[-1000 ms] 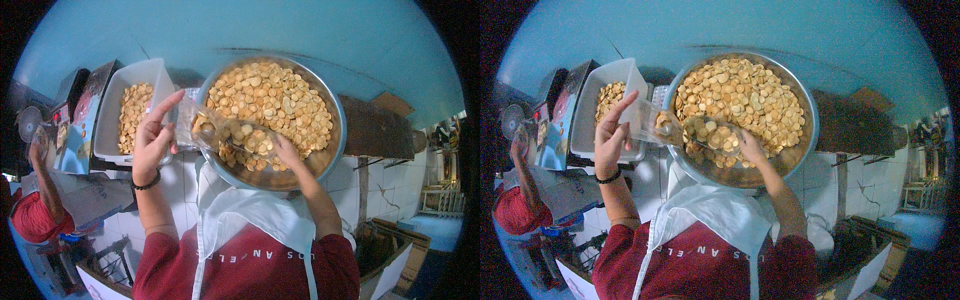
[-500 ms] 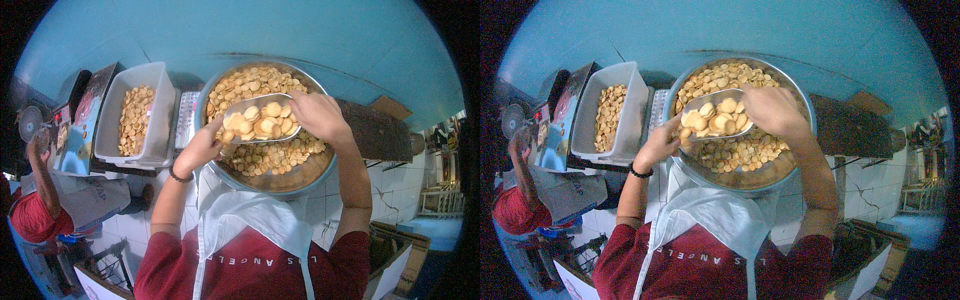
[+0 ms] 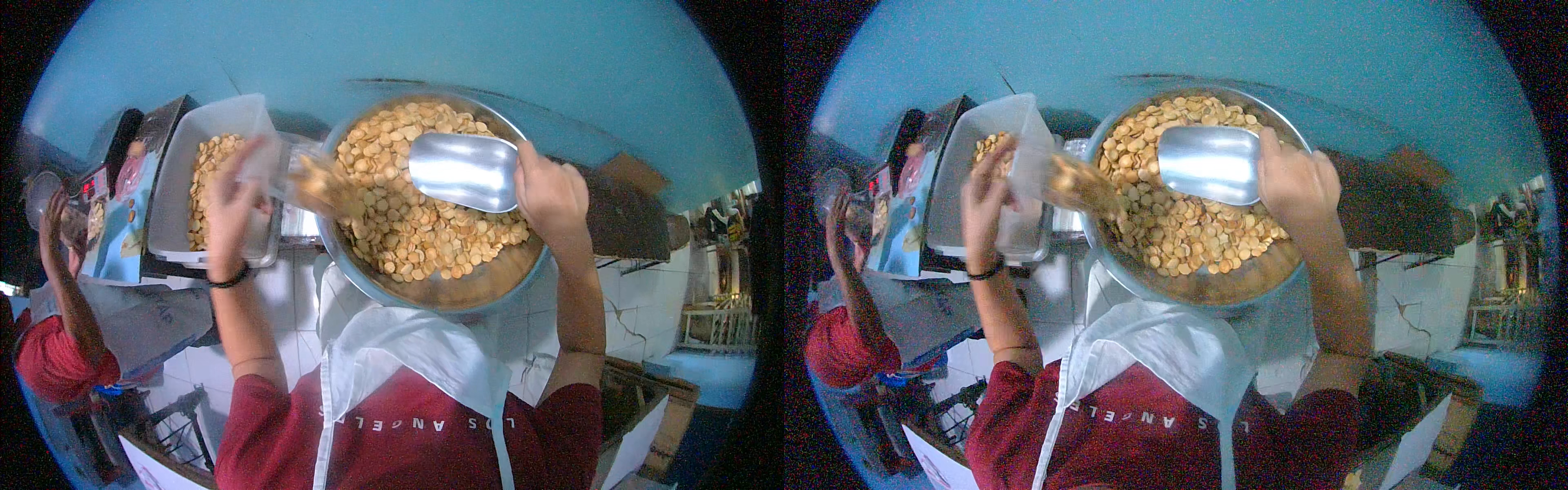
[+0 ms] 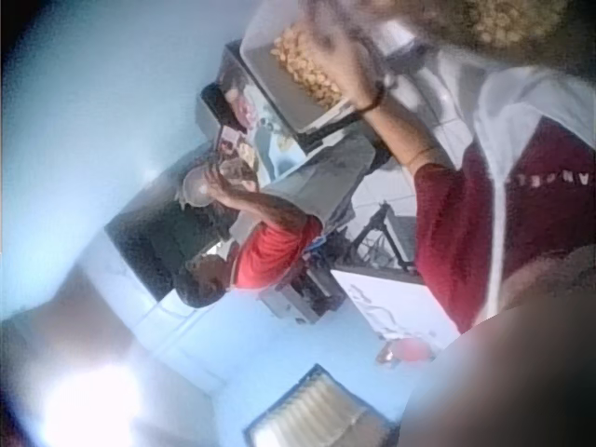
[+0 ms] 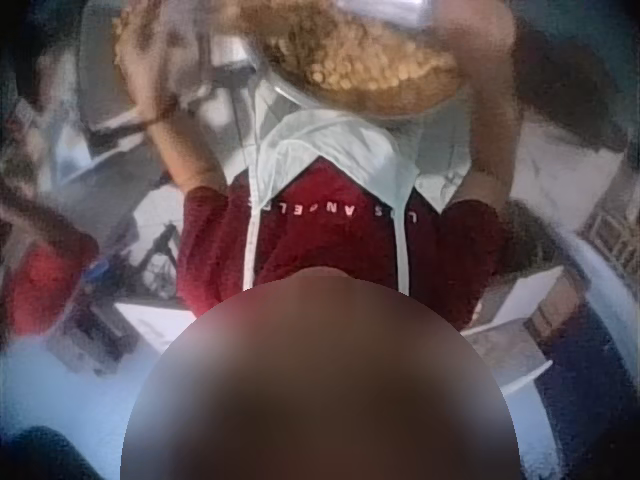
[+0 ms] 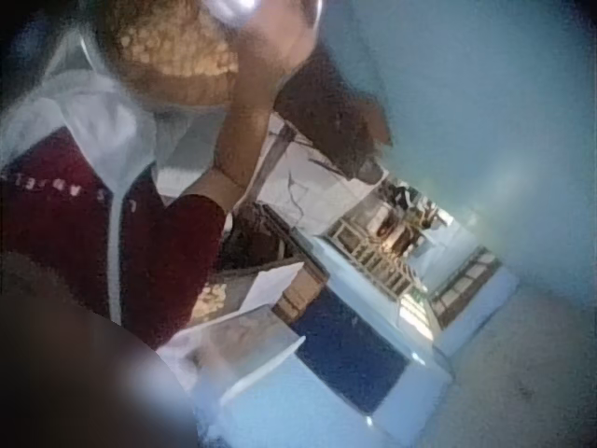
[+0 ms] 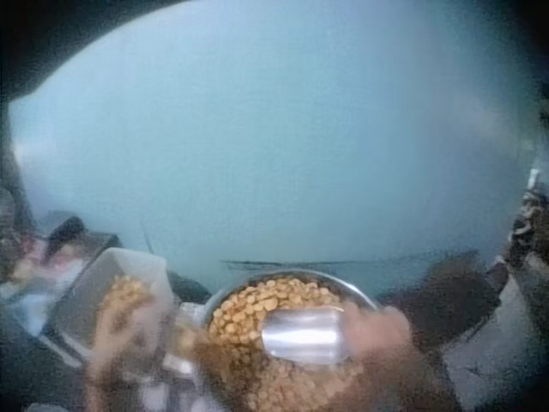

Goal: The person scoops round snack chips from a large metal bowl into clear plastic bags using a metal scoop. They repeatedly fill bags and place them into a white bin on a digital scale. Another person in the background is also handling bags.

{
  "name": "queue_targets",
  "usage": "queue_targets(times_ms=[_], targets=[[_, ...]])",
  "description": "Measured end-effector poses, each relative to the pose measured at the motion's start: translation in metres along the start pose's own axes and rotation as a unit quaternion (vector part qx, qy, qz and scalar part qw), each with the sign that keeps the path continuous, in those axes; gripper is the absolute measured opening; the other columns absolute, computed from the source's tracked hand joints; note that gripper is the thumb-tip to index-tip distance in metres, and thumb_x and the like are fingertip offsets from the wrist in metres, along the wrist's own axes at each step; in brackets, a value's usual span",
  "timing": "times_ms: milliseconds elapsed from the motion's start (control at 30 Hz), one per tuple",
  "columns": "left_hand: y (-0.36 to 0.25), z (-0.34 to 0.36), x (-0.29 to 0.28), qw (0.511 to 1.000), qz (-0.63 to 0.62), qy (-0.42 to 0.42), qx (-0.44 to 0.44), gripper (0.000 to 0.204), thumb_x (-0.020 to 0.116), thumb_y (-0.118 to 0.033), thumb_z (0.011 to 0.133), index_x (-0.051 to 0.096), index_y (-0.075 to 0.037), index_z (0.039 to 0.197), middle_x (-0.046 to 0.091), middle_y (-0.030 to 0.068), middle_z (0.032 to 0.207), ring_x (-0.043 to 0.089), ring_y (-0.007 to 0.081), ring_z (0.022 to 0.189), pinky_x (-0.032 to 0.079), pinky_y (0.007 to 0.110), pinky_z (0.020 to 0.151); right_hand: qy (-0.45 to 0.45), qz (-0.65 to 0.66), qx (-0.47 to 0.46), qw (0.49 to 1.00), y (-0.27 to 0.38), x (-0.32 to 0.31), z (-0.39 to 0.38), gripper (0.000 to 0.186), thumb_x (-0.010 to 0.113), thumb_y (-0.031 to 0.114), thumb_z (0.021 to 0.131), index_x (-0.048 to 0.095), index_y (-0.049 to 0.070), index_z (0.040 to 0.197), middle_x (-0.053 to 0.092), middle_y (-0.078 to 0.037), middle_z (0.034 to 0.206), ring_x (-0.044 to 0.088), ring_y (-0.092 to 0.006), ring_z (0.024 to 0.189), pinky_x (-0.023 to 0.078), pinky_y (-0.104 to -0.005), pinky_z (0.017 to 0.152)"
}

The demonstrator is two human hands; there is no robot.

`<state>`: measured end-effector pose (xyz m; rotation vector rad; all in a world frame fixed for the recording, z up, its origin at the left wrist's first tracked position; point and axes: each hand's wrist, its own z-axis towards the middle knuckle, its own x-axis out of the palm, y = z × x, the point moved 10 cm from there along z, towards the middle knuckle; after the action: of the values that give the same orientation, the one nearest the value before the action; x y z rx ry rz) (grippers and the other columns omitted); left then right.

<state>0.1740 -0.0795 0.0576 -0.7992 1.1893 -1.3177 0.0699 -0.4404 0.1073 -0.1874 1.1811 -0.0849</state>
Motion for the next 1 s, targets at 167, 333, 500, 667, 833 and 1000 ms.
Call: queue_targets(times_ms=[167,333,500,667,833,1000], targets=[[-0.041,-0.022,-0.128,0.946,0.096,-0.25,0.181,0.032,0.044,0.011,0.081,0.063,0.002,0.105,0.066,0.007,0.106,0.056,0.0052,0.072,0.046,0.018,0.062,0.194,-0.013,0.045,0.98,-0.045,0.138,-0.071,0.016,0.053,0.017,0.082,0.056,0.007,0.094,0.066,-0.014,0.069,0.066,-0.032,0.063,0.05,-0.0448,0.058],[0.033,-0.031,-0.157,0.923,0.277,-0.224,0.144,0.016,0.052,0.008,0.079,0.062,-0.001,0.087,0.065,0.0097,0.085,0.061,0.0172,0.074,0.049,0.028,0.067,0.281,-0.028,0.054,0.958,-0.069,0.251,-0.153,0.023,0.052,0.019,0.081,0.059,0.002,0.095,0.066,-0.019,0.07,0.067,-0.0352,0.067,0.051,-0.0475,0.063],[0.147,-0.05,-0.135,0.822,0.54,-0.16,-0.081,0.009,0.055,-0.004,0.081,0.063,-0.006,0.084,0.063,0.0164,0.093,0.061,0.0365,0.086,0.049,0.042,0.074,0.34,0.062,0.157,0.925,-0.071,0.305,-0.201,0.027,0.054,0.022,0.08,0.062,-0.001,0.093,0.068,-0.023,0.08,0.067,-0.0371,0.077,0.051,-0.0481,0.072],[0.126,-0.062,-0.1,0.775,0.581,-0.224,0.108,0.013,0.058,-0.004,0.076,0.063,-0.007,0.088,0.061,0.0144,0.107,0.058,0.0348,0.097,0.046,0.044,0.081,0.415,0.144,0.161,0.884,-0.017,0.366,-0.217,0.038,0.057,0.03,0.081,0.066,-0.002,0.099,0.068,-0.023,0.088,0.067,-0.0374,0.083,0.051,-0.0472,0.075],[0.191,-0.054,-0.012,0.837,0.537,-0.001,0.105,0.023,0.058,-0.002,0.074,0.06,-0.007,0.096,0.061,0.0112,0.097,0.058,0.0328,0.092,0.048,0.041,0.078,0.411,0.407,0.249,0.777,0.083,0.426,-0.211,0.026,0.054,0.015,0.082,0.063,-0.005,0.096,0.065,-0.026,0.086,0.067,-0.0372,0.077,0.054,-0.0434,0.064],[0.339,-0.063,0.038,0.859,0.467,0.189,-0.095,0.029,0.054,-0.002,0.079,0.061,-0.008,0.107,0.059,0.0153,0.115,0.058,0.0348,0.104,0.049,0.042,0.088,0.339,0.511,0.362,0.702,0.105,0.416,-0.19,0.034,0.052,0.012,0.085,0.055,-0.003,0.116,0.064,-0.014,0.076,0.065,-0.022,0.065,0.052,-0.0353,0.057]])
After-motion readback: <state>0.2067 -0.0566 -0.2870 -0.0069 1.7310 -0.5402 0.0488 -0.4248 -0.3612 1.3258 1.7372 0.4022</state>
